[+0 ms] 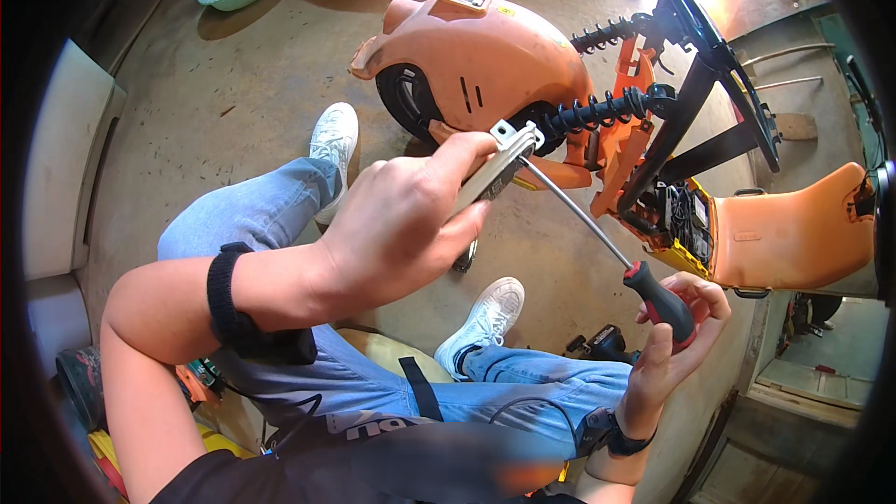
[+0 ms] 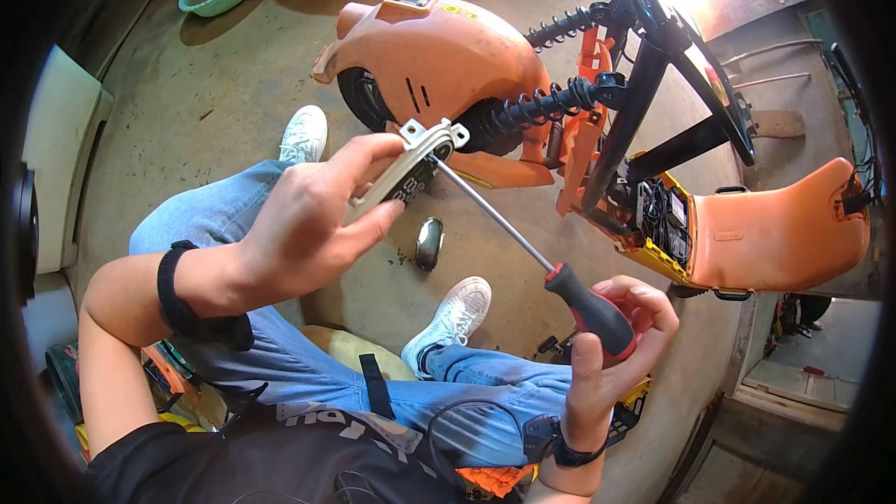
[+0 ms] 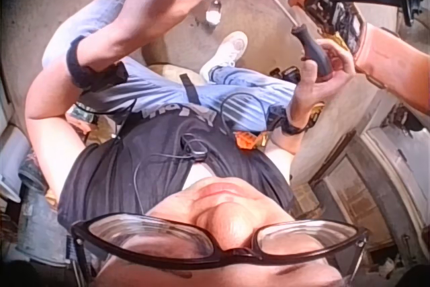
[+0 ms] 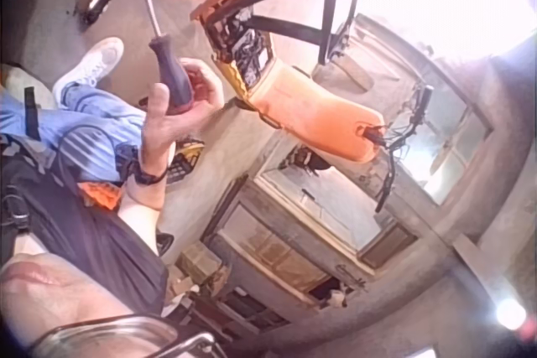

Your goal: Disassembling and inspecting the digital display panel of an electric scooter using a screwdriver.

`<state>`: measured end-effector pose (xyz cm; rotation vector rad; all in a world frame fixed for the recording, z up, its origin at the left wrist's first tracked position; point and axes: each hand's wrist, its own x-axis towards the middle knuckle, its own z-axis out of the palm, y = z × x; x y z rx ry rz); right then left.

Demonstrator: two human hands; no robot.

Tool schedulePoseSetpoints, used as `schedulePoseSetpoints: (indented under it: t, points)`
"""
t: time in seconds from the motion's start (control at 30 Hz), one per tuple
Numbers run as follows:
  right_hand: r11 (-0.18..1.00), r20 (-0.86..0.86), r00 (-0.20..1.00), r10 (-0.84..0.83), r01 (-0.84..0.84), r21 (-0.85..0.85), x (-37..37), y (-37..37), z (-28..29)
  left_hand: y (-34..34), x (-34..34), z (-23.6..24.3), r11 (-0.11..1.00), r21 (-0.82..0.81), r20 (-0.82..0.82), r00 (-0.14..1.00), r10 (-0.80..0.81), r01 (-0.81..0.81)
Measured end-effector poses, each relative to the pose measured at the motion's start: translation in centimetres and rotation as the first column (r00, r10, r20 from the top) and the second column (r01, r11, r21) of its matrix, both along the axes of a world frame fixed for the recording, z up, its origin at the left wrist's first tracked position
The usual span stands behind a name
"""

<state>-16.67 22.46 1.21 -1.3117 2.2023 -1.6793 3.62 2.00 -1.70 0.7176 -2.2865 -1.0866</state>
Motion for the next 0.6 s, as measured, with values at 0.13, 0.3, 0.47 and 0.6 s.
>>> schedulePoseSetpoints:
  t: [0.13, 0.3, 0.47, 0.6]
  points:
    - [0.998, -0.148, 0.987, 0.068, -0.070, -0.003, -0.4, 0.5, -0.3, -0.2, 0.1, 0.3, 1.000, 0.007, -0.007, 1.000, 0.008, -0.008]
    - [0.995, 0.068, 0.997, -0.030, 0.024, 0.092, -1.3, 2.1, -0.2, 0.2, 0.2, 0.3, 0.998, -0.054, 0.033, 0.999, -0.014, 0.016]
    - [0.994, -0.106, 0.994, 0.033, -0.022, 0.111, -1.1, 1.6, -0.9, -0.7, 0.3, 0.3, 0.996, -0.094, 0.032, 0.999, 0.014, -0.011]
    - [0.960, -0.152, 0.980, 0.132, -0.088, 0.267, -0.9, 1.3, -0.1, -1.3, 0.2, 0.2, 0.979, -0.202, 0.004, 1.000, 0.021, -0.020]
